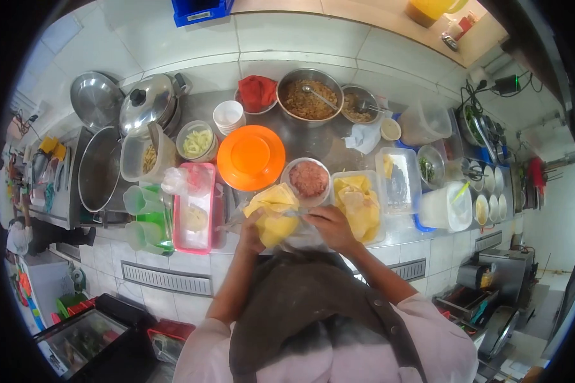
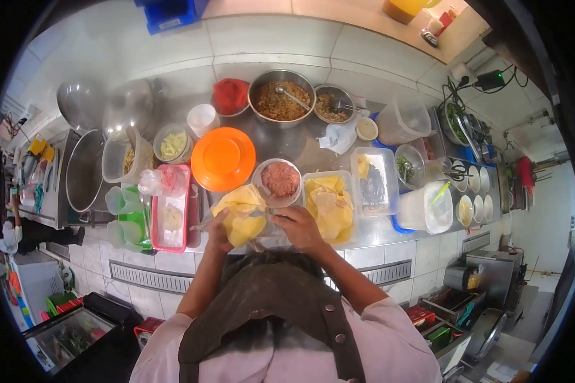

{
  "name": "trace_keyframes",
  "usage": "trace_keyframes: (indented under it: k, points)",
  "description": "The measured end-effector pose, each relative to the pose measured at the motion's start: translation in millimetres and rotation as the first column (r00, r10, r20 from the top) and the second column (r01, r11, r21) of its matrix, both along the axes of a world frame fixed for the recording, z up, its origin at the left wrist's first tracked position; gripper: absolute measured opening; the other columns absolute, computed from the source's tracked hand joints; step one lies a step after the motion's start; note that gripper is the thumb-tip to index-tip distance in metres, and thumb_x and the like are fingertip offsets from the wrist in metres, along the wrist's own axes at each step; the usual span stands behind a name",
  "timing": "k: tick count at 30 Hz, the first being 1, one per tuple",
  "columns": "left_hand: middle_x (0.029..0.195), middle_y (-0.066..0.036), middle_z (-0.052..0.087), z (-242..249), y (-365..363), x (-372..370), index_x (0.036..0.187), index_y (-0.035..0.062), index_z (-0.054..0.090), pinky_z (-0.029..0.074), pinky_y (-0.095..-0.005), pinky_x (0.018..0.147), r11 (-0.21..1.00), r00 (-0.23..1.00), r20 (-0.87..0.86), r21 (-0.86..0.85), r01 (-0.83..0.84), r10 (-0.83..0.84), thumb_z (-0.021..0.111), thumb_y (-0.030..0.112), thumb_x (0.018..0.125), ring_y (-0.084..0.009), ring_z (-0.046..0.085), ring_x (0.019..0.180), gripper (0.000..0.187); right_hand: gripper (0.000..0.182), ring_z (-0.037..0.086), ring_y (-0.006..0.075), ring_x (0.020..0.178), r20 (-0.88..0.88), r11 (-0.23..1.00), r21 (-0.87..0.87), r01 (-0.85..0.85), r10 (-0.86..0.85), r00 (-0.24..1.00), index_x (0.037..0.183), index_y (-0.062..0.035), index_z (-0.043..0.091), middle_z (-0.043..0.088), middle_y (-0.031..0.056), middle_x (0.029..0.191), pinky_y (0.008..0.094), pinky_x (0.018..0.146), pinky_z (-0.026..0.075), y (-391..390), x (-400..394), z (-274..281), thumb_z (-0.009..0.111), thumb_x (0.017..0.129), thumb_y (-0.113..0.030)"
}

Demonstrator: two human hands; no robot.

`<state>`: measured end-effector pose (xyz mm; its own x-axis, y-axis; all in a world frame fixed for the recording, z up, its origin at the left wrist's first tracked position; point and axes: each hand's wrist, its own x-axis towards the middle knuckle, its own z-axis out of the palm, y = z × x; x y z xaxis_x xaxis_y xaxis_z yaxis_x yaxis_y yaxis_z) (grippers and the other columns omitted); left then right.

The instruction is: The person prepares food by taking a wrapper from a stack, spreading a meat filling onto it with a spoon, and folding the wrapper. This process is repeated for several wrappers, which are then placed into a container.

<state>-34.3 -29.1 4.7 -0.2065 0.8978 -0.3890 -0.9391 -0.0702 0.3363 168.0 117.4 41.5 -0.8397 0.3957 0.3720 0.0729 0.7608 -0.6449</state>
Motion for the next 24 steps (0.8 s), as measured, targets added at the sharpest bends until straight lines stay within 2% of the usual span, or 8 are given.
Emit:
trace_keyframes:
  k: [2, 4, 12, 15, 17, 18, 20, 24]
  points:
    - [0.128, -0.017, 0.06, 3, 4, 5, 0.139, 0.0015, 0.046, 0.052, -0.0463, 0.098, 1.0, 1.0, 0.013, -0.006, -0.027, 0.027, 0.065, 0.021, 0.086, -0.0319, 0.064, 0.112, 0.059, 0.036, 0.062, 0.0282, 0.094, 0.035, 0.997, 0.068, 0.035, -0.037, 0.999, 0.11, -0.007, 0.072, 0.065, 0.0093, 0.104, 0.0373, 0.082, 0.052, -3, -1, -2, 0.064, 0.076, 0.001]
    - [0.121, -0.012, 0.062, 18, 11, 8, 0.136, 0.0025, 0.049, 0.056, -0.0388, 0.089, 0.996, 0.95, -0.31, -0.094, -0.007, -0.022, 0.066, 0.011, 0.085, -0.0253, 0.065, 0.106, 0.054, 0.035, 0.062, 0.0285, 0.095, 0.034, 0.999, -0.014, 0.042, -0.042, 0.999, 0.11, -0.0068, 0.072, 0.065, 0.0093, 0.104, 0.0375, 0.083, 0.052, -7, -2, 4, 0.064, 0.077, 0.001]
    - [0.121, -0.012, 0.062, 20, 12, 5, 0.134, 0.0025, 0.05, 0.057, -0.0365, 0.087, 0.994, 0.964, -0.261, -0.089, -0.07, 0.045, 0.066, 0.007, 0.085, -0.0243, 0.065, 0.106, 0.052, 0.029, 0.063, 0.0293, 0.099, 0.08, 0.977, -0.212, 0.028, -0.011, 0.997, 0.11, -0.0052, 0.072, 0.066, 0.0105, 0.106, 0.0358, 0.084, 0.052, 15, 17, 5, 0.063, 0.084, 0.002]
    - [0.122, -0.013, 0.062, 13, 5, -1, 0.135, 0.0022, 0.049, 0.057, -0.0378, 0.089, 0.989, 0.972, -0.228, -0.114, -0.092, 0.064, 0.067, 0.005, 0.083, -0.0259, 0.065, 0.108, 0.055, 0.028, 0.064, 0.0281, 0.101, 0.062, 0.906, -0.422, 0.035, -0.01, 0.998, 0.108, -0.0058, 0.072, 0.067, 0.0111, 0.106, 0.0349, 0.083, 0.052, 37, 13, 11, 0.066, 0.083, 0.002]
    - [0.124, -0.014, 0.061, 12, 4, -3, 0.136, 0.0018, 0.047, 0.057, -0.039, 0.091, 0.989, 0.973, -0.228, -0.132, -0.07, 0.038, 0.067, 0.002, 0.083, -0.0275, 0.065, 0.109, 0.057, 0.024, 0.064, 0.0275, 0.099, 0.354, 0.845, -0.487, 0.22, -0.039, 0.934, 0.103, -0.0064, 0.073, 0.068, 0.0115, 0.1, 0.0374, 0.083, 0.051, 51, 2, 26, 0.067, 0.081, 0.002]
    - [0.123, -0.014, 0.062, 16, 4, -2, 0.135, 0.0015, 0.048, 0.057, -0.0388, 0.091, 0.99, 0.972, -0.236, -0.13, -0.049, 0.017, 0.067, 0.002, 0.082, -0.0273, 0.065, 0.109, 0.057, 0.024, 0.064, 0.0275, 0.099, 0.355, 0.843, -0.486, 0.231, -0.051, 0.933, 0.103, -0.0064, 0.073, 0.068, 0.0115, 0.1, 0.0374, 0.083, 0.051, 54, -2, 23, 0.067, 0.081, 0.002]
    - [0.122, -0.014, 0.062, 20, 8, 2, 0.135, 0.0012, 0.048, 0.057, -0.0386, 0.09, 0.992, 0.969, -0.246, -0.122, -0.012, -0.018, 0.067, 0.002, 0.082, -0.0271, 0.065, 0.108, 0.056, 0.022, 0.064, 0.0289, 0.098, 0.394, 0.985, 0.148, 0.092, -0.145, 0.908, 0.103, -0.0072, 0.073, 0.069, 0.0115, 0.099, 0.0399, 0.085, 0.05, 53, -16, 12, 0.067, 0.082, -0.003]
    - [0.117, -0.012, 0.063, 17, 12, 11, 0.132, 0.0, 0.052, 0.058, -0.0355, 0.082, 0.991, 0.947, -0.316, -0.131, 0.02, -0.061, 0.068, 0.002, 0.082, -0.0243, 0.067, 0.1, 0.052, 0.022, 0.063, 0.0313, 0.097, 0.14, 0.986, -0.159, -0.052, 0.075, 0.987, 0.104, -0.007, 0.071, 0.068, 0.0109, 0.1, 0.0421, 0.088, 0.049, 23, -41, 21, 0.068, 0.082, -0.009]
